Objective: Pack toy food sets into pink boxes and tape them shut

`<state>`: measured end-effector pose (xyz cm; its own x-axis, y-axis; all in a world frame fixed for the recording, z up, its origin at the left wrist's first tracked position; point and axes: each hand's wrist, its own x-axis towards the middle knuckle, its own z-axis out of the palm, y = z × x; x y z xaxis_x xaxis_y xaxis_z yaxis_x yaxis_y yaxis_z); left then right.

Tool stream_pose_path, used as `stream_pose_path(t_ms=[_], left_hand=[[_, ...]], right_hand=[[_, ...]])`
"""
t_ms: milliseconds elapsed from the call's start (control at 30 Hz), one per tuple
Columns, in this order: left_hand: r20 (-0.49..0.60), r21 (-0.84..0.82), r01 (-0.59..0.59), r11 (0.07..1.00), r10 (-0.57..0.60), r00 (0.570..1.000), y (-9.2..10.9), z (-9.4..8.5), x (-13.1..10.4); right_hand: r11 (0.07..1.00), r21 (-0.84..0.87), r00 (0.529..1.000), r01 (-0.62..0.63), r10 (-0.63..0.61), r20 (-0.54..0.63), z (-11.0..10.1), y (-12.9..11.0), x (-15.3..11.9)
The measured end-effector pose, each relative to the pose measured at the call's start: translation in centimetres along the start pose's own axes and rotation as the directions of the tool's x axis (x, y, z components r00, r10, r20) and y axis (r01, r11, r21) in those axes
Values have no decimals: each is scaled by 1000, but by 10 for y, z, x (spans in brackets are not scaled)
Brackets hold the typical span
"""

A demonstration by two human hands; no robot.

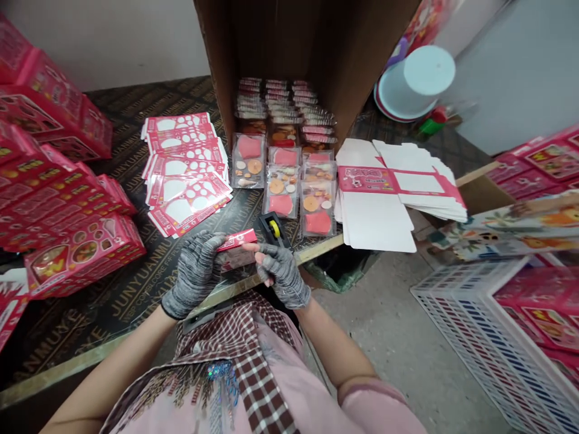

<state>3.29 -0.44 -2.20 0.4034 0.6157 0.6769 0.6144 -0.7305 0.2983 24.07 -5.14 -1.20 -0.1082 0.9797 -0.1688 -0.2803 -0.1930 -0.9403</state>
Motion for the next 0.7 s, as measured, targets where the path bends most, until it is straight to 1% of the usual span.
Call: stream_pose_path(t_ms=[67,133,200,267,333,367,400,433,467,500,533,567,600,633,667,700], left_hand=[[-3,-13,-23,1000,23,1000,-1,-2,1],[15,-9,-57,998,57,998,-3,-5,2],[51,45,-98,994,96,994,-4,-7,1],[83,104,-129,986,121,989,-2,-9,2],[92,113,-99,989,89,992,1,-9,5],[74,105,-73,992,65,995,2,-7,7],[47,100,-44,994,39,998,4,-6,9],[15,105,-21,994,19,1000,5,-4,11],[-18,117,-9,993,11,1000,5,-2,12],[-42,134,-11,991,16,999,5,0,13],[-50,151,-17,988,25,998,4,2,13],[-39,162,-23,987,30,999,2,4,12],[-18,162,-29,986,32,999,1,5,11],[7,152,-34,988,34,999,0,5,9],[32,134,-38,990,34,999,0,4,6],[53,112,-41,993,35,998,0,2,4]], right_hand=[[988,117,989,-98,83,124,15,-4,9],[961,213,974,-178,141,179,22,-1,17],[938,271,967,-216,167,192,23,4,23],[931,288,967,-223,174,187,23,9,25],[942,259,969,-215,171,180,22,12,24],[958,207,972,-197,163,169,21,12,24],[980,118,980,-158,141,138,20,13,22],[996,-6,992,-94,95,86,17,14,21],[988,-153,1000,-15,19,24,13,16,20],[953,-298,996,63,-77,-37,8,19,20],[900,-418,980,125,-178,-90,2,22,21],[849,-499,954,171,-270,-132,-5,27,23],[813,-546,928,205,-338,-155,-12,32,26],[791,-568,918,225,-368,-149,-18,39,31],[785,-574,922,231,-365,-127,-23,46,37],[789,-571,938,226,-334,-91,-26,53,43]])
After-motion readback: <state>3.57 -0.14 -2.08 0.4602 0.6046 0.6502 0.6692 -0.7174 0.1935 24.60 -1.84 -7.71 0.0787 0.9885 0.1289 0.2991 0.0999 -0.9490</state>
